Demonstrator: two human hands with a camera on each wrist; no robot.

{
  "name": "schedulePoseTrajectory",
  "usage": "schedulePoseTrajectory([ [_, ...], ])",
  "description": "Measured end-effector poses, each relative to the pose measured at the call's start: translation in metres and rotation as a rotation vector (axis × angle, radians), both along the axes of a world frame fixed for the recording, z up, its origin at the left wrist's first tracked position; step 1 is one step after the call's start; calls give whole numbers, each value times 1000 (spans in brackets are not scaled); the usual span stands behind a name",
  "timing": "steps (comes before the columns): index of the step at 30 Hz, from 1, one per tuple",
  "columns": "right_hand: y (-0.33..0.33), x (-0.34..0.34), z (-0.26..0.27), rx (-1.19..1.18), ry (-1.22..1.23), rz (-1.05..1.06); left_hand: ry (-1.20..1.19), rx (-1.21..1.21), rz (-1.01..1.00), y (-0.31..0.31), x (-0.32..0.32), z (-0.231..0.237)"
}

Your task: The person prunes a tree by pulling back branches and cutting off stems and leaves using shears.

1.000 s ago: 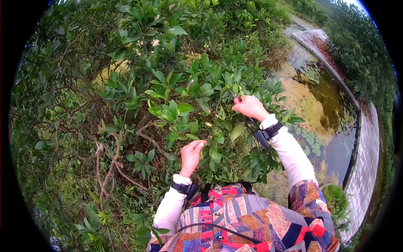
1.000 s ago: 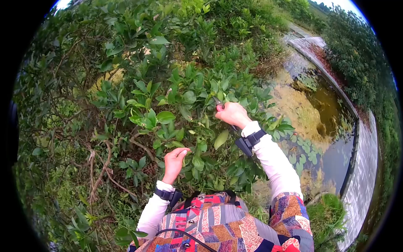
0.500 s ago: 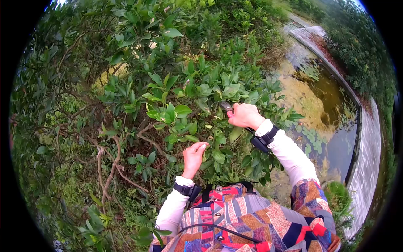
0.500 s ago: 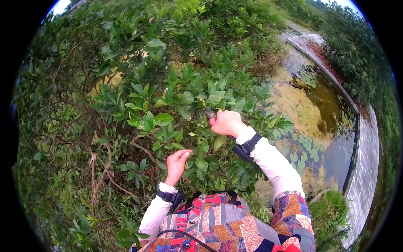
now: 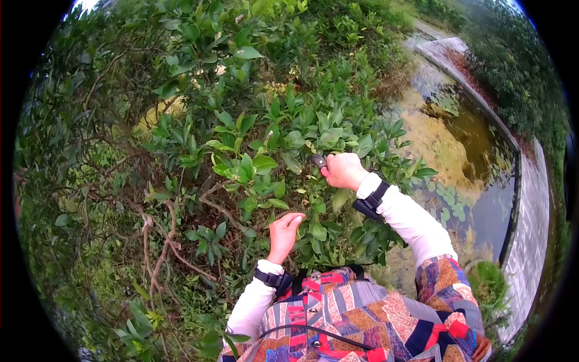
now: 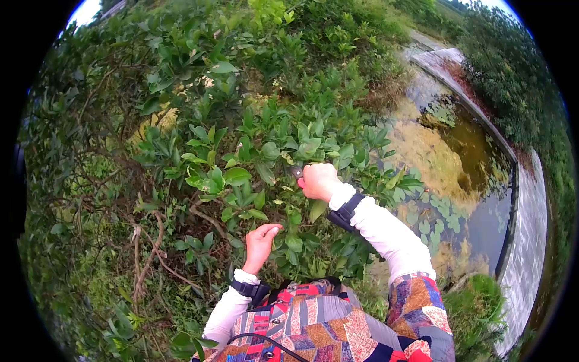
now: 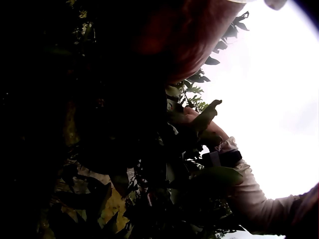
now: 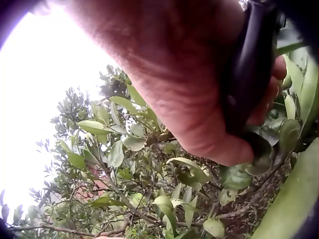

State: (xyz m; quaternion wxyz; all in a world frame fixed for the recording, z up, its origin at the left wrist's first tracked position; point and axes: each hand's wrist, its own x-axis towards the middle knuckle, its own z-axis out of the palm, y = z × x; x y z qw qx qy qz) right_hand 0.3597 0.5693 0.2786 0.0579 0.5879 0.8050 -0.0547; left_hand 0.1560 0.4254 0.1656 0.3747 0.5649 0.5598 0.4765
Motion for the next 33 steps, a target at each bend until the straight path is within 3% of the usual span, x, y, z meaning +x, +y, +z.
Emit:
schedulePoseTrajectory([
  [2,-2,3,-1,17,15,-1,-23,51,-5,-1,1,-3],
  [8,-3,13,-8,-22,151,-2,21,-115,-39,-6,-1,6],
  [12,1,26,-6,-179,482,-123,-5,-104,0,-3,-4,6],
  [15,2,35,-6,-450,892,-365,-35,-80,31,2,-10,1],
  [19,0,42,6,-554,1056,-454,-38,-25,59,3,-10,3],
  [24,-4,47,7,-515,980,-428,-48,-41,59,4,-11,2],
  [28,-17,38,12,-495,707,-206,-51,-47,62,3,-12,2],
  [31,-14,34,-4,-473,627,-190,-53,-57,55,4,-13,0],
  [33,-8,36,-14,-413,713,-286,-62,-72,51,3,-16,-3],
])
